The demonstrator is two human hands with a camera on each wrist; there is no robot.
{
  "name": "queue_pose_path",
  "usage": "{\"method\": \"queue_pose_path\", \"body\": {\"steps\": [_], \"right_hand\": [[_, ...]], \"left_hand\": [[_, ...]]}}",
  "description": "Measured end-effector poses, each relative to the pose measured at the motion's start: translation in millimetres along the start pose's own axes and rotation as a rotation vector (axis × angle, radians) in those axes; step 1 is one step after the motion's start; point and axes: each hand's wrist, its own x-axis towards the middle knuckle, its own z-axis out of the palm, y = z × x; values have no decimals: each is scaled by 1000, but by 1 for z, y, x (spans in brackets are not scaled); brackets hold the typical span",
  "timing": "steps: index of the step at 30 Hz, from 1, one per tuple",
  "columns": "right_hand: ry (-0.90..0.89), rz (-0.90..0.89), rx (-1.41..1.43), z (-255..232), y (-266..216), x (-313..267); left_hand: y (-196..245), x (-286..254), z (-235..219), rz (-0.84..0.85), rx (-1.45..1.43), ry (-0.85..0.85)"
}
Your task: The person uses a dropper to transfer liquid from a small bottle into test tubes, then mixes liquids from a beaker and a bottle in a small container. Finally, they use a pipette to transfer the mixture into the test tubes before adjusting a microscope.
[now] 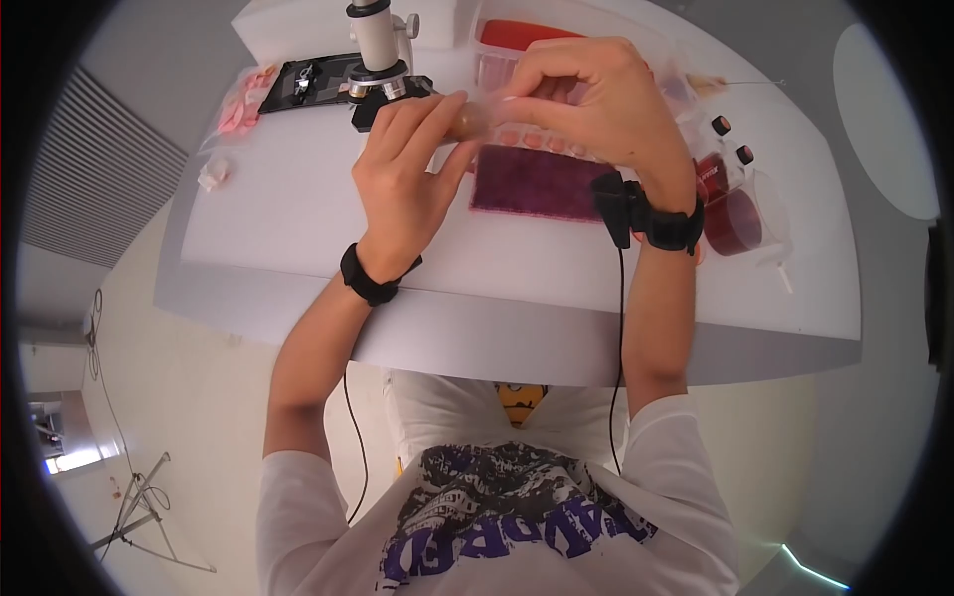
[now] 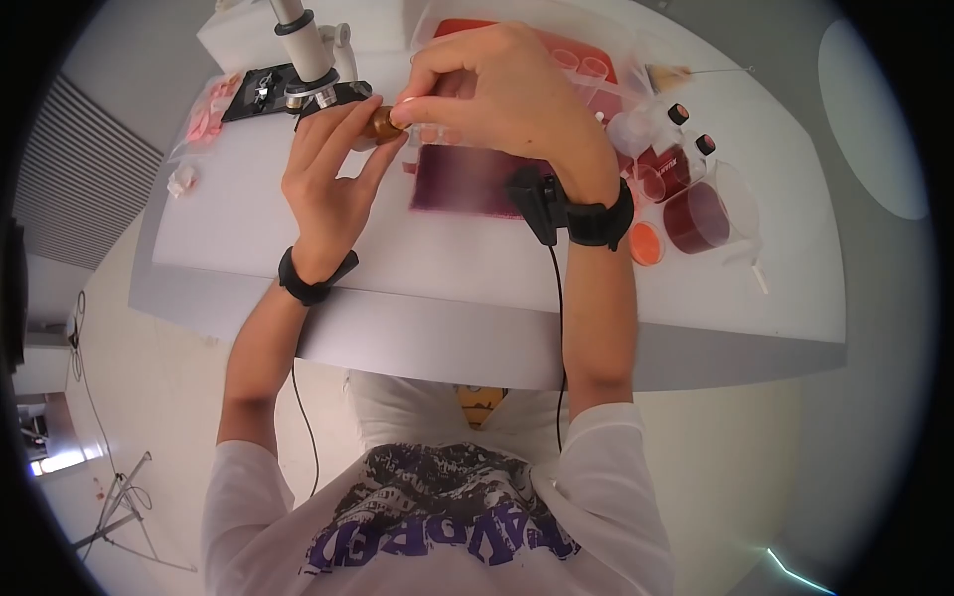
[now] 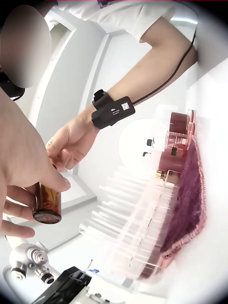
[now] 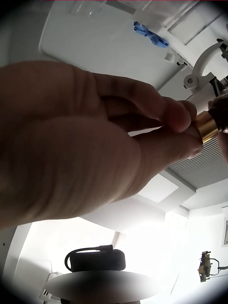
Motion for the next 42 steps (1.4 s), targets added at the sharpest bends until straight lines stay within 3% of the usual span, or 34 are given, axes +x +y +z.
{"method": "queue_pose_path", "body": {"steps": [4, 7, 13, 18, 25, 28, 30, 33, 42], "right_hand": [[-8, -39, -7, -1, 0, -1], [12, 103, -57, -1, -4, -3], [70, -121, -218, -7, 5, -2], [185, 159, -76, -15, -7, -7], [319, 147, 128, -38, -2, -15], [401, 174, 12, -52, 1, -19], [584, 149, -46, -58, 7, -22], [693, 127, -133, -66, 18, -24], [709, 208, -345, -68, 34, -27]], "left_hand": [[1, 1, 0, -1, -9, 1], [3, 1, -1, 6, 1, 4], [5, 1, -1, -9, -13, 12], [7, -1, -2, -82, -86, -20], [8, -3, 1, -103, -137, -65], [10, -4, 3, -123, -166, -72], [10, -5, 4, -121, -174, -76], [12, -4, 4, -120, -178, -90], [17, -6, 3, -146, -188, -127]]}}
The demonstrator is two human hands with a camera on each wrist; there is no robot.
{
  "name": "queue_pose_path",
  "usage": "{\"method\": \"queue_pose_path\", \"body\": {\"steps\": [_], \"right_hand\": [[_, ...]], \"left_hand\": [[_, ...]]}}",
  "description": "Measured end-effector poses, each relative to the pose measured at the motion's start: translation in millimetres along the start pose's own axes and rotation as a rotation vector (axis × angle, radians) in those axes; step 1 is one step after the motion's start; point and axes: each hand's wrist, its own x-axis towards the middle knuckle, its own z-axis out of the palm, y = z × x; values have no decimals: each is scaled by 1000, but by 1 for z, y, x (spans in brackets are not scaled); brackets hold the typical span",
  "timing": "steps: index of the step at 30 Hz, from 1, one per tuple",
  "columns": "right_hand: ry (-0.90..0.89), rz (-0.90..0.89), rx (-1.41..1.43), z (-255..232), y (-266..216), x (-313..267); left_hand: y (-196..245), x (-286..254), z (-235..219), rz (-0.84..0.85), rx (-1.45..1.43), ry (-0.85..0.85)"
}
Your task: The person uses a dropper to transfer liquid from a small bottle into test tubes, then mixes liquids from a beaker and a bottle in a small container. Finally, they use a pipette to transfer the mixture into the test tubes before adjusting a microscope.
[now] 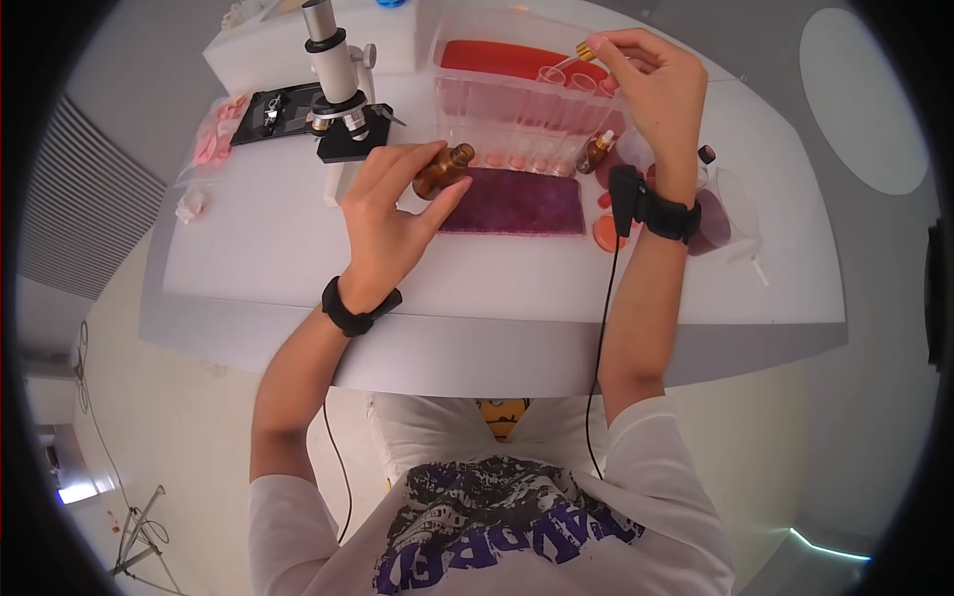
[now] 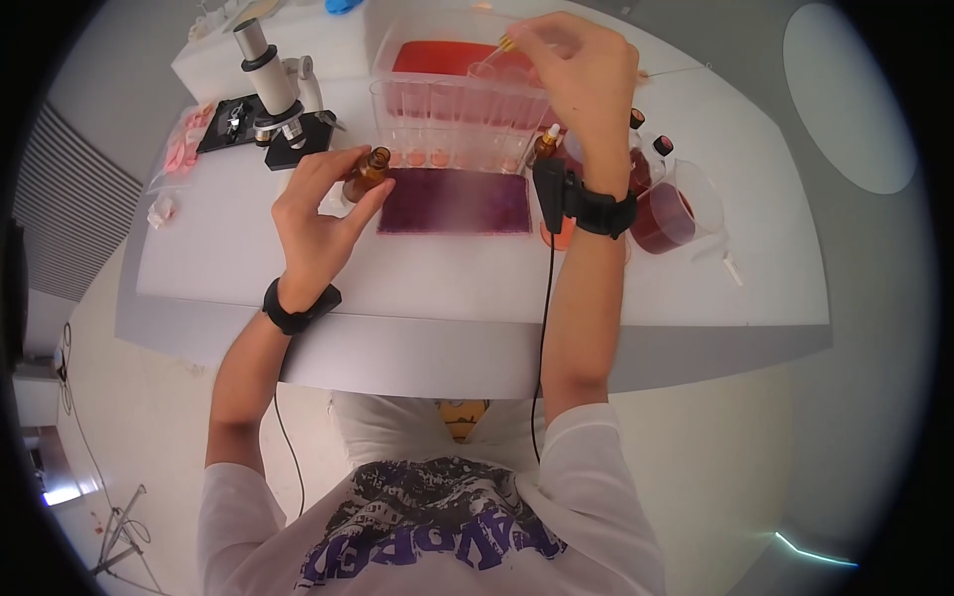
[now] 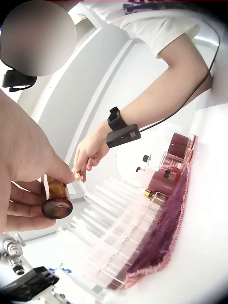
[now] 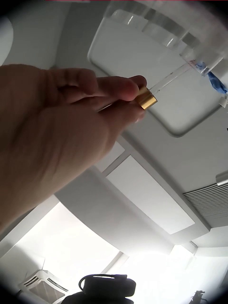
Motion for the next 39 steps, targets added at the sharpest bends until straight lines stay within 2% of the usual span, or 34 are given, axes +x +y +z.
{"method": "queue_pose_path", "body": {"steps": [3, 10, 12, 18, 27, 39], "right_hand": [[8, -24, -106, 1, -1, -2], [-8, -78, -95, 2, 0, -2], [-25, -132, -188, 0, -1, -2], [-59, -171, -138, 5, 0, -2], [-34, -141, -239, 5, -3, -2], [-175, -156, -103, 3, 6, 0]], "left_hand": [[-1, 0, 0, 1, -2, -2], [-1, 0, 0, 4, 5, -11], [-1, 0, 0, 8, 2, -9], [-1, 0, 1, 22, -4, -4], [0, 0, 0, 19, -7, -14], [-1, 0, 1, 28, -7, -16]]}}
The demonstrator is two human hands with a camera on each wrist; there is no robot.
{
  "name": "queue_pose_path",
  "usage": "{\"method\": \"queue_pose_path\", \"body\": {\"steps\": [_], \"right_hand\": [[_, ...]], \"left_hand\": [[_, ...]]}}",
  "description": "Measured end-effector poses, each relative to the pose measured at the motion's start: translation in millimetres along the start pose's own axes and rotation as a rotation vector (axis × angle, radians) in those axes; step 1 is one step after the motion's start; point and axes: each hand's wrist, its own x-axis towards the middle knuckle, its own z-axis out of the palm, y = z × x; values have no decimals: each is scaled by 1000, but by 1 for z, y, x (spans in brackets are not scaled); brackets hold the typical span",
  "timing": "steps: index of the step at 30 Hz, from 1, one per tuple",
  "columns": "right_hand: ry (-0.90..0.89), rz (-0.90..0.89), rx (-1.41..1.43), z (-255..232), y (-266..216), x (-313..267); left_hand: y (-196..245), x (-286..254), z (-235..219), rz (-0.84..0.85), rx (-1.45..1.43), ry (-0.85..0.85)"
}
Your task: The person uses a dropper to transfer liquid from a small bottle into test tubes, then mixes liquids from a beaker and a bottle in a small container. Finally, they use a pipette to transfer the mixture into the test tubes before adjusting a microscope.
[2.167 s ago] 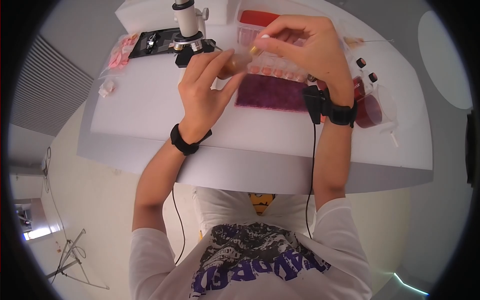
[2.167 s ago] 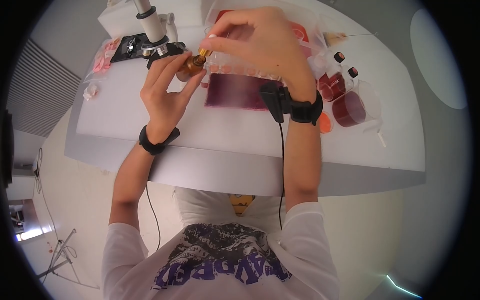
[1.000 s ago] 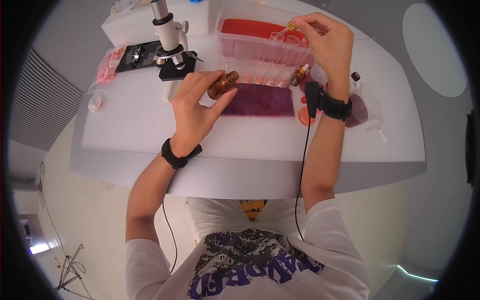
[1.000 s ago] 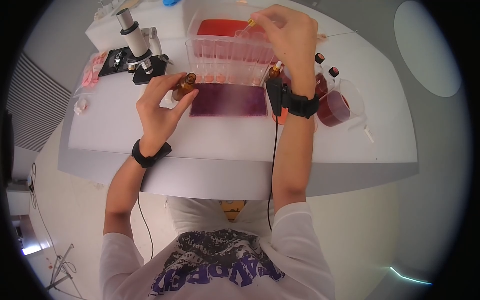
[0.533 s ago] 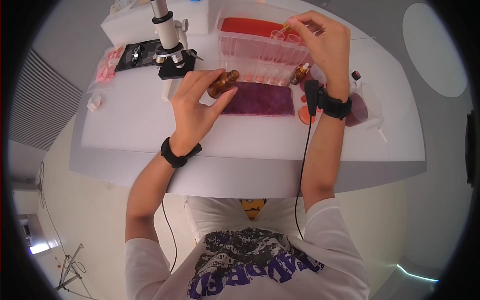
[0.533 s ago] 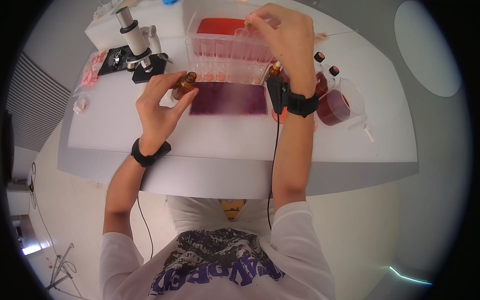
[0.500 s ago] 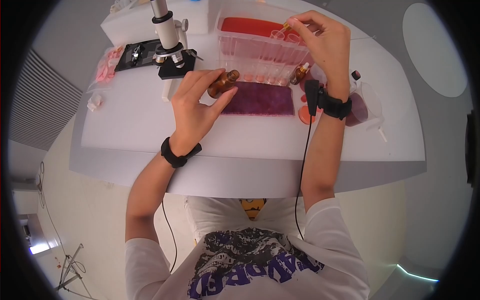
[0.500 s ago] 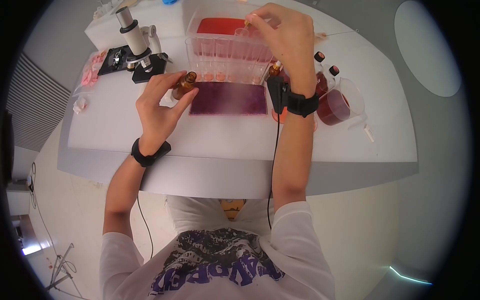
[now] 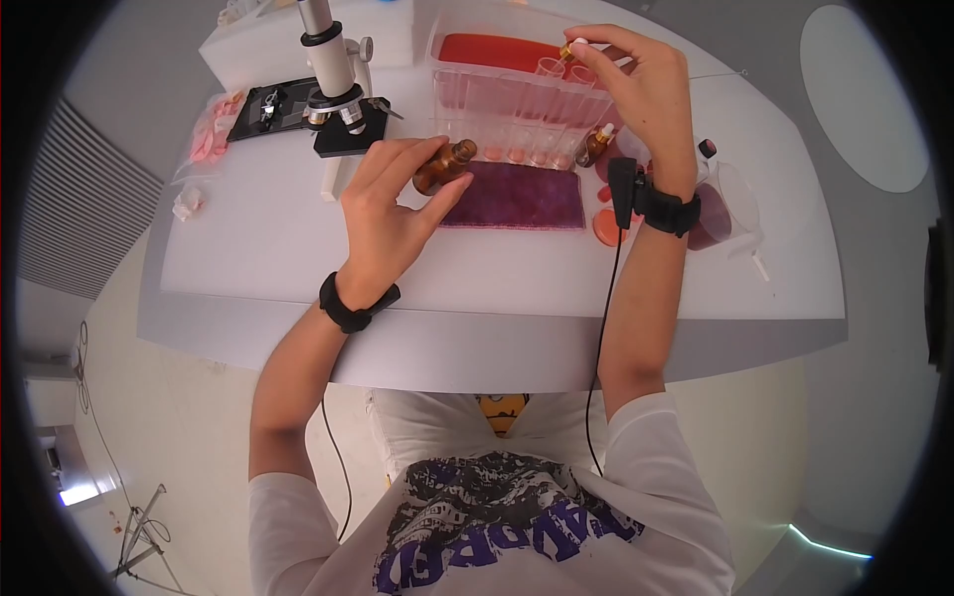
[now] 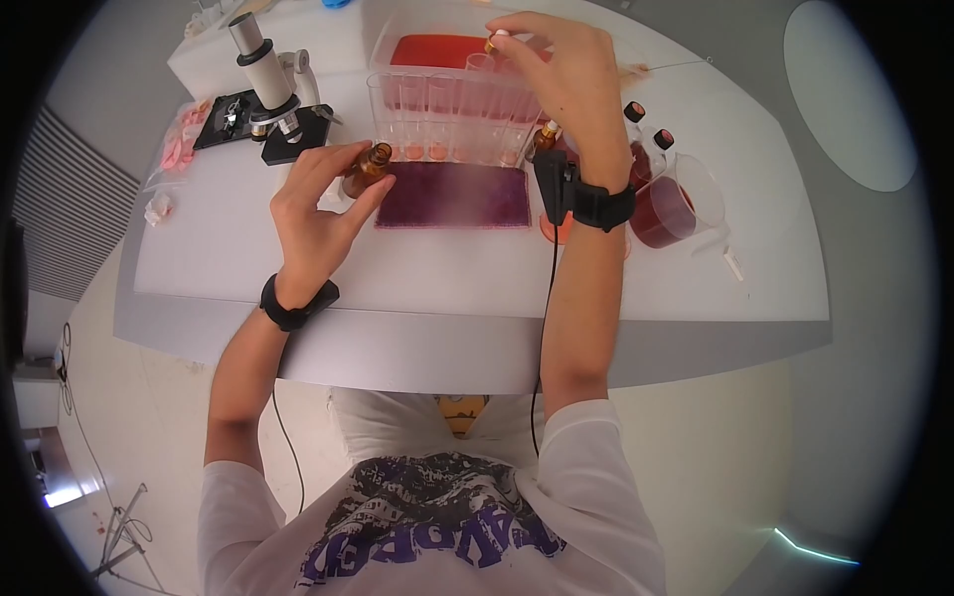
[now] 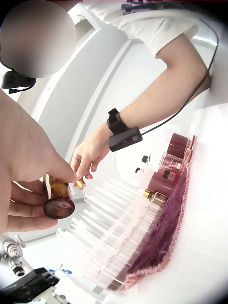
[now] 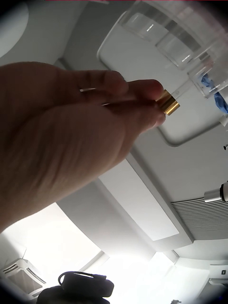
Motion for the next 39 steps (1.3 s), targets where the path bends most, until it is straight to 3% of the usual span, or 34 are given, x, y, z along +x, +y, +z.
{"method": "queue_pose_path", "body": {"steps": [7, 19, 22, 24, 27, 31, 33, 37, 39], "right_hand": [[-15, -53, -49, -1, -3, 0], [305, -2, 30, -7, -53, 3], [223, -79, 304, -2, -55, 1], [-10, -80, 352, -3, -68, -5], [-151, 26, 367, 0, -90, -7], [-192, 64, 304, 3, -106, -7], [-210, -134, 284, 16, -92, -8], [-286, -166, 271, 22, -93, -9], [-476, -136, 262, 26, -88, -10]], "left_hand": [[1, 0, 0, -5, 2, -3], [1, 1, -1, -13, -5, 4], [1, 3, -3, 4, 19, 33], [-4, 2, -2, 0, 25, 50], [-5, 4, -4, -7, 26, 81], [-8, 5, -4, -2, 17, 113], [-7, 6, -6, -1, 21, 114], [-6, 8, -10, 24, 42, 130], [-3, 9, -10, 65, 69, 153]]}}
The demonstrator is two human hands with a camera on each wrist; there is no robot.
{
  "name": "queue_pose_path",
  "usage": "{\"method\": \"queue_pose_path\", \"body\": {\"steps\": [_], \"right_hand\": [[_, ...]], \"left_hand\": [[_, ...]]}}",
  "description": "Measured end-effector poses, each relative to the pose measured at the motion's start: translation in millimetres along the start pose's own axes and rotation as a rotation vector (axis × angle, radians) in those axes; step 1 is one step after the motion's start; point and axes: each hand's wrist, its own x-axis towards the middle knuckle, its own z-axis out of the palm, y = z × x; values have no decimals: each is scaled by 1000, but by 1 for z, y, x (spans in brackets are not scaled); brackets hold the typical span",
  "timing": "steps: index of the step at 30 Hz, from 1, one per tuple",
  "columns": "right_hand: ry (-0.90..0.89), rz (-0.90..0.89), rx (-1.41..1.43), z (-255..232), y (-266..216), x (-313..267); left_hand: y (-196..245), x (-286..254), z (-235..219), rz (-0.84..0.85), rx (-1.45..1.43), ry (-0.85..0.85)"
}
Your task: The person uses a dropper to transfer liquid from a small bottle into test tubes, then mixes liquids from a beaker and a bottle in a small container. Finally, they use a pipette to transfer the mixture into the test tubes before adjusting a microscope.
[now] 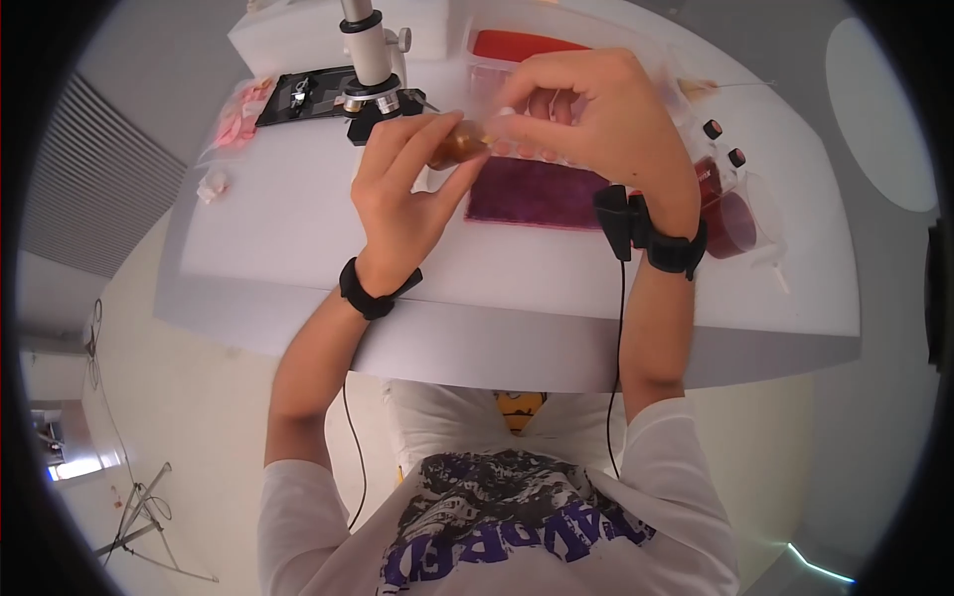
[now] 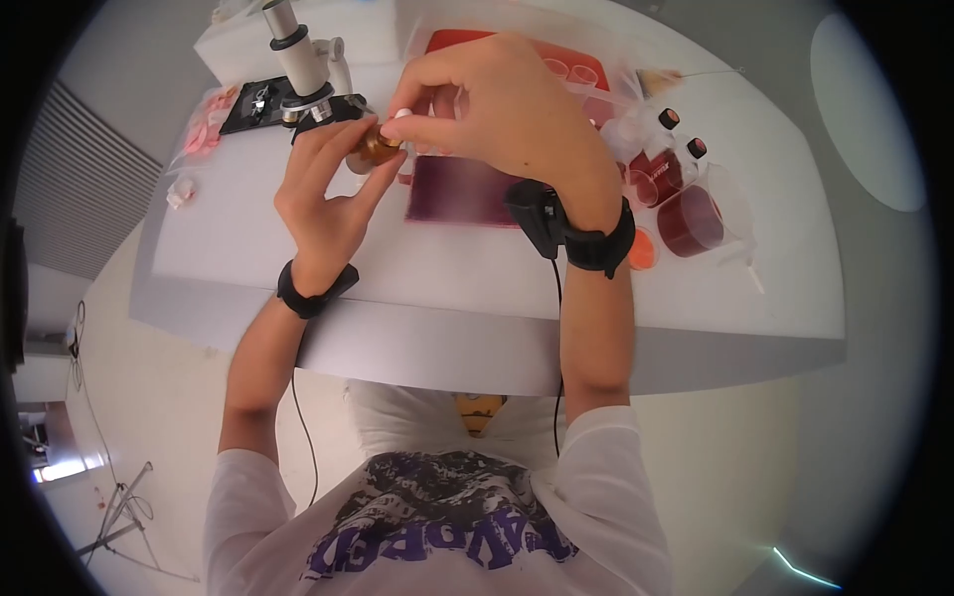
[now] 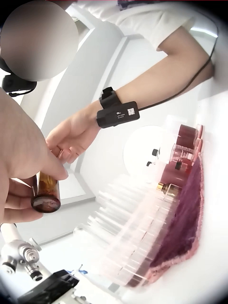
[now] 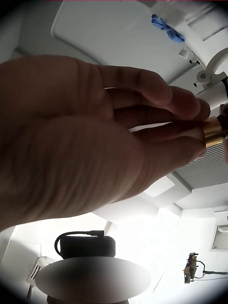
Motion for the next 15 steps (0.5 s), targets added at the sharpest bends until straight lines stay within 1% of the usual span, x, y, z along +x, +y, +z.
{"method": "queue_pose_path", "body": {"steps": [1, 2, 4, 8, 10, 13, 15], "right_hand": [[1, -4, 7, 1, 2, 0], [-1, 1, 40, 3, 3, 0], [-5, 5, 81, 4, 4, -1], [27, 31, 97, 2, -8, -1], [42, 53, 103, 3, -10, -2], [28, 18, 68, 4, -6, -3], [0, 81, 161, 5, -5, -3]], "left_hand": [[0, 1, 0, 42, 18, 27], [-3, 2, -1, 43, 26, 25], [-10, 4, -1, 182, 107, 64], [-13, 6, -2, 212, 158, 74], [-13, 8, -2, 258, 211, 97], [-15, 7, -2, 279, 230, 106], [-16, 7, -2, 279, 228, 107]]}}
